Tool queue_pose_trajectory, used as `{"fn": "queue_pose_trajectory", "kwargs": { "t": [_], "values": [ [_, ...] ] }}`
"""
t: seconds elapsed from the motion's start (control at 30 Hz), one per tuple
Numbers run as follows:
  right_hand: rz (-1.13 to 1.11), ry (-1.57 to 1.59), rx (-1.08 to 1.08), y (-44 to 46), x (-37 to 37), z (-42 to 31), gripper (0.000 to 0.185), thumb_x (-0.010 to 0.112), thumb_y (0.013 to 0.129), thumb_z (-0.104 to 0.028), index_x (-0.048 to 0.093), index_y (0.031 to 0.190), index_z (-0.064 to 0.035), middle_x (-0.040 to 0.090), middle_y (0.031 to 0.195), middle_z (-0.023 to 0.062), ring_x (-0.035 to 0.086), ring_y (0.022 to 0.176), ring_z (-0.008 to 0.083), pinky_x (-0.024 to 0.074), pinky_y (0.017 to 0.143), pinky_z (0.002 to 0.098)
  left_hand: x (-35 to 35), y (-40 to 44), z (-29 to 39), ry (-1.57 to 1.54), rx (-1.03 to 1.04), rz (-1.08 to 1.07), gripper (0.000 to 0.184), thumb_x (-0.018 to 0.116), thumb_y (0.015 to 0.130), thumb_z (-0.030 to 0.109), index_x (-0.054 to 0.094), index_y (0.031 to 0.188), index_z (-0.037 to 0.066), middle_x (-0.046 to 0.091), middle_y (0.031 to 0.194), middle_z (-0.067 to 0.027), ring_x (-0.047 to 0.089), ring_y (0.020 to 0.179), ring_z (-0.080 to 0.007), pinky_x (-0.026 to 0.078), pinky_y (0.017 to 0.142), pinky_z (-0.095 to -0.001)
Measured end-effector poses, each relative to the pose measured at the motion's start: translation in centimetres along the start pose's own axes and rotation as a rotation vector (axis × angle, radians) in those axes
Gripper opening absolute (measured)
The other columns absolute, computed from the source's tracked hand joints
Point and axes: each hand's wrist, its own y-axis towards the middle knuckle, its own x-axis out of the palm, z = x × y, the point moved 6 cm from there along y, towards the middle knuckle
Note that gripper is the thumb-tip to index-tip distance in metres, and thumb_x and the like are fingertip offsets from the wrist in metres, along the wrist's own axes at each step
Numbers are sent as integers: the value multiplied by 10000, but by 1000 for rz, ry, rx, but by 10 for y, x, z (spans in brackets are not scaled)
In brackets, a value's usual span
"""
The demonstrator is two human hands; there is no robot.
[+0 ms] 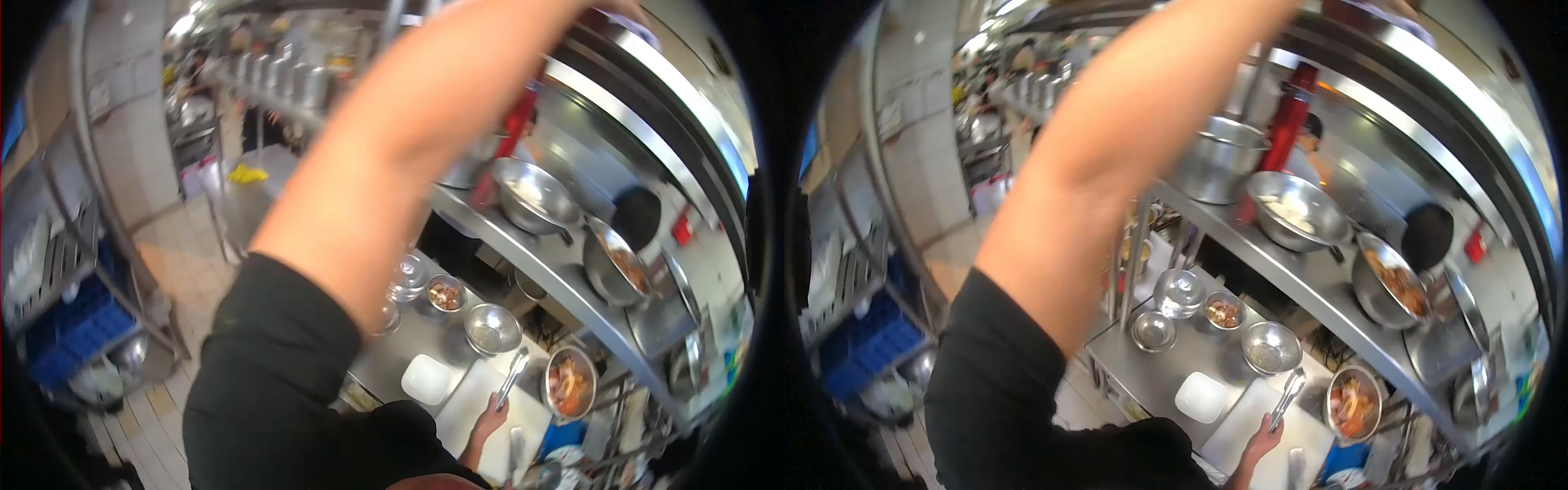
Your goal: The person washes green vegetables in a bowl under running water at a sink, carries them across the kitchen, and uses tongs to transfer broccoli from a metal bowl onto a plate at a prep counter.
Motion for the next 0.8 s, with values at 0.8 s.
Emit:
{"fn": "queue_pose_trajectory", "kwargs": {
  "t": [0.8],
  "values": [
    [-72, 14, 28, -4, -4, 24, 338, 665, 872, -186, 588, 1087, 63, 542, 822, 9, 460, 735, 109, 390, 672, 268, 13, -40, -5, -16, -150, 393, 395, 483, 778, 367, 723, 1042, 196, 682, 1067, -142, 614, 1066, -310, 403, 946, -460]
  ]
}}
